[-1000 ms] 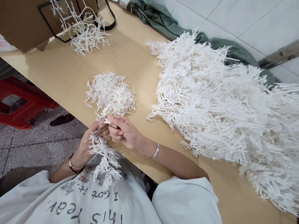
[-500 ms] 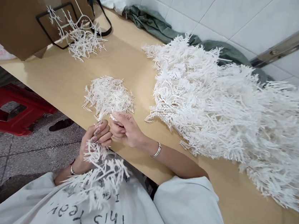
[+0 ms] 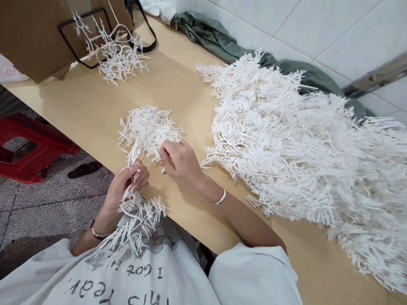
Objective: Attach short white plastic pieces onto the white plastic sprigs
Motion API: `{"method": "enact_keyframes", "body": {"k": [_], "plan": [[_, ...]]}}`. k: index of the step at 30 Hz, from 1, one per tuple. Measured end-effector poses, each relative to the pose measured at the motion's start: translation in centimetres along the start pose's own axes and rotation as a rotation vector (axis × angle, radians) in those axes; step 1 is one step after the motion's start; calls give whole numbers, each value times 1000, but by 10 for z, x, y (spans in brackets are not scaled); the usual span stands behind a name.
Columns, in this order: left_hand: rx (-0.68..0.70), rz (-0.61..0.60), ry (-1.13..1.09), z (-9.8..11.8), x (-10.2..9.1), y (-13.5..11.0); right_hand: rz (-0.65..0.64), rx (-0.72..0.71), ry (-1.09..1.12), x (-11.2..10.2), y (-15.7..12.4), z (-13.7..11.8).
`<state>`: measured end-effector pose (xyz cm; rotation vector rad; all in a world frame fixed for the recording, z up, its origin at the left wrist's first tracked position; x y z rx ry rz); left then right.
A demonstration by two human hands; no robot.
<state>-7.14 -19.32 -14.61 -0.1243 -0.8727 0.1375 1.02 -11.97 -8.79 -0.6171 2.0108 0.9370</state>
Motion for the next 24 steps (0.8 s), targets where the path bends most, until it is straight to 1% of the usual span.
{"method": "enact_keyframes", "body": {"k": [3,4,6,11,16,19,22,24], "plan": [[20,25,48,1,-5,1,48,-94,-307,5,1,2],[25,32,54,1,-7,2,63,-103,-373,6,0,3],[31,42,72,0,-10,3,91,-96,-433,7,0,6],[28,50,146,-5,-14,6,141,-32,-437,0,-2,9],[47,80,127,-4,-12,5,156,-45,-517,-3,-1,7],[48,64,140,-3,-8,5,199,-48,-538,-5,-2,7],[45,45,198,-3,-5,5,247,-12,-488,-8,-4,11],[46,41,218,-3,-5,5,294,30,-413,-13,-5,13]]}}
Point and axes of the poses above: each hand's wrist, its own y-axis towards the middle knuckle, its own x-axis out of the palm, z = x × y, the point moved 8 cm from there along y, towards the middle knuckle, and after that the axes turned 10 degrees about -y, right-handed, at the moved point
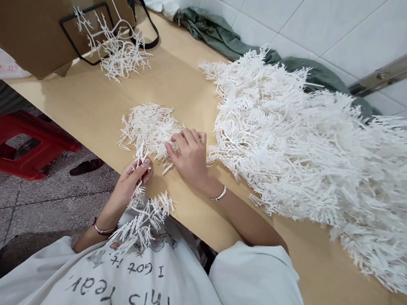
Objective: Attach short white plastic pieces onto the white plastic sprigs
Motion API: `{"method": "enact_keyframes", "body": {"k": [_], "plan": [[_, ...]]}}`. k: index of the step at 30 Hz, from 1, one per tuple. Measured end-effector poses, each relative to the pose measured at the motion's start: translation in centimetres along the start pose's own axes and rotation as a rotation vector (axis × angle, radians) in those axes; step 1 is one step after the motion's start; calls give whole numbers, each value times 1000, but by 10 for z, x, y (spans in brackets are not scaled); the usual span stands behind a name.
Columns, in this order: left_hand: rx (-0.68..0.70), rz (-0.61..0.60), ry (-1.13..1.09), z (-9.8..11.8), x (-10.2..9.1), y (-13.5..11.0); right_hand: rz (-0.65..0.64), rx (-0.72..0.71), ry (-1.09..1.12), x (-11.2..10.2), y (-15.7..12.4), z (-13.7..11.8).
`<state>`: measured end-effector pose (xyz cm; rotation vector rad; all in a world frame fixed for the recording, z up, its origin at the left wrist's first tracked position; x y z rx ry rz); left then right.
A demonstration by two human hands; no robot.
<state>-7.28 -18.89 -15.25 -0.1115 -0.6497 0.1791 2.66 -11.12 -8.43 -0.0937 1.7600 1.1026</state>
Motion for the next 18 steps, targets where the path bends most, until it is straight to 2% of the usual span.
{"method": "enact_keyframes", "body": {"k": [2,4,7,10,12,15,18], "plan": [[6,-3,9,0,0,0,29,45,136,-6,1,1],[15,-17,38,0,-1,0,5,57,333,-10,2,-3],[7,-71,81,-1,0,-2,-183,55,611,-6,2,-17],[-22,-171,104,-3,3,-5,-428,95,793,4,-5,-30],[-41,-248,147,-3,7,-9,-538,121,889,9,-10,-37],[-39,-333,201,-1,11,-13,-582,144,961,12,-13,-40],[-24,-345,201,3,12,-15,-571,155,988,13,-12,-41]]}}
Point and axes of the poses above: each hand's wrist, its own y-axis towards the middle knuckle, its own x-axis out of the palm, z = x × y, the point moved 8 cm from there along y, towards the middle knuckle, and after that the axes turned 10 degrees about -y, right-handed, at the moved point
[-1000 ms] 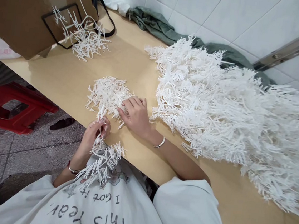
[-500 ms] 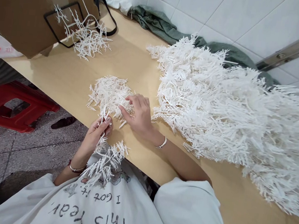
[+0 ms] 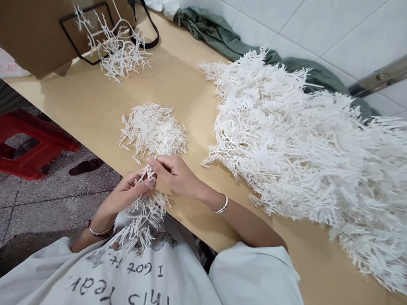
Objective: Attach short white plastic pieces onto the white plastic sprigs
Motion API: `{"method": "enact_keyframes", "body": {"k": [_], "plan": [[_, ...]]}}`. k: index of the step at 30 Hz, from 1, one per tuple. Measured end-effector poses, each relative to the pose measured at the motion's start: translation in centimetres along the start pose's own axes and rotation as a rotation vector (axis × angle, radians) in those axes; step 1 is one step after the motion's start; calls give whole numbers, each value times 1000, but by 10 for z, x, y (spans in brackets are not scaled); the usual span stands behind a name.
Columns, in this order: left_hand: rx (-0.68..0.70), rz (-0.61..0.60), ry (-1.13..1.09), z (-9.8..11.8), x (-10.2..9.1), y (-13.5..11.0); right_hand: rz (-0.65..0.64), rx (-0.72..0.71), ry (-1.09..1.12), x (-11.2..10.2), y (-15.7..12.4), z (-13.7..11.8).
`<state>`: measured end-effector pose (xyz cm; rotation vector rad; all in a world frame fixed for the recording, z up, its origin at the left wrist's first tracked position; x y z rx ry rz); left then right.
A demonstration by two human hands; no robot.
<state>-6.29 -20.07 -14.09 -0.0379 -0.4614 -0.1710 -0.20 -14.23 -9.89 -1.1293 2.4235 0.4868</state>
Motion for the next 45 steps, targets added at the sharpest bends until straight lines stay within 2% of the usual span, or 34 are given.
{"method": "enact_keyframes", "body": {"k": [4,7,10,13,16,21,26,30,33,36,38,40,43,45], "plan": [[-5,98,-102,-4,-5,0,-10,5,106,1,1,-2],[-29,157,-233,-11,-5,0,-63,85,348,10,-1,2],[-58,152,-418,-15,2,2,-71,215,612,22,-7,7],[-90,169,-591,-19,9,6,42,351,790,30,-15,14],[-160,207,-719,-27,12,10,183,409,832,33,-21,19],[-233,260,-833,-34,16,9,313,313,677,27,-28,15],[-222,224,-960,-26,23,5,366,230,448,20,-35,6],[-226,230,-951,-28,19,3,365,137,319,17,-38,-7],[-154,293,-932,-25,5,4,432,37,295,6,-41,-20],[-25,313,-942,-11,-5,6,454,-35,258,-5,-34,-28],[14,301,-896,-3,-5,7,428,-23,120,-13,-24,-25],[34,309,-813,0,-5,7,398,-18,-135,-22,-11,-17],[68,358,-691,-1,-8,7,459,-74,-493,-39,2,-4],[87,380,-633,-3,-11,6,450,-72,-632,-43,8,7]]}}
Point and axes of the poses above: each hand's wrist, its own y-axis towards the middle knuckle, its own x-axis out of the palm, z = x × y, the point moved 8 cm from there along y, towards the middle knuckle, and after that the axes turned 10 degrees about -y, right-handed, at the moved point
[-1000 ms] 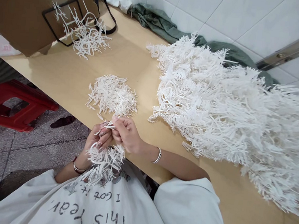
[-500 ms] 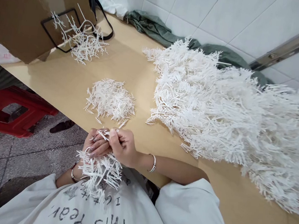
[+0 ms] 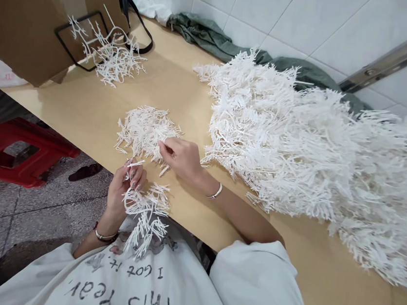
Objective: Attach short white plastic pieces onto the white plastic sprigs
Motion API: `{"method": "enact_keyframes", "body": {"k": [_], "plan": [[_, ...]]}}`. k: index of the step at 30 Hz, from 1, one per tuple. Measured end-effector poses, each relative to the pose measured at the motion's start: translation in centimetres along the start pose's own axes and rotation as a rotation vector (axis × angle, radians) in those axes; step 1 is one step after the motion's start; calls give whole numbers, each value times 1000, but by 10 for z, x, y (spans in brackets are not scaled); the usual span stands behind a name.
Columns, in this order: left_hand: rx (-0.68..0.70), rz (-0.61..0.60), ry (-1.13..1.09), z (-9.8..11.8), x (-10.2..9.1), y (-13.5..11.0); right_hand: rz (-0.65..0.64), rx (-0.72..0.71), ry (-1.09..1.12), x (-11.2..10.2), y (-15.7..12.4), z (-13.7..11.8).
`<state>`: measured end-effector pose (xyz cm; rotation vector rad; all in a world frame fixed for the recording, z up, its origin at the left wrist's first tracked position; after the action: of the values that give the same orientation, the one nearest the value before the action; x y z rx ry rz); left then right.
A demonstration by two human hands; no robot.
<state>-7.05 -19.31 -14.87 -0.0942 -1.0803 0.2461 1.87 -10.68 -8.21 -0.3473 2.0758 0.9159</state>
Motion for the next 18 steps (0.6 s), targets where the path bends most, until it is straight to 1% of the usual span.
{"method": "enact_keyframes", "body": {"k": [2,4,8,11,15,18], "plan": [[20,-3,37,0,-2,0,-19,-5,-68,5,1,7],[28,-1,75,1,-3,0,-13,-5,-95,6,0,8],[51,24,183,3,-4,1,49,-1,-77,2,-3,6],[67,28,182,3,-6,3,67,-21,-58,1,-3,5],[31,17,170,-1,-10,6,64,-38,-21,4,-6,5],[-14,5,182,-2,-10,8,106,-47,40,4,-12,1]]}}
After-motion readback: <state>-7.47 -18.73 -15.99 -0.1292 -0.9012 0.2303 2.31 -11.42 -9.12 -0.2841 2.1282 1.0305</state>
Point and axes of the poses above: each hand's wrist, its own y-axis towards the middle knuckle, its own x-axis out of the palm, z = x × y, the point moved 8 cm from there along y, towards the middle knuckle, and after that the axes turned 10 degrees about -y, right-handed, at the moved point
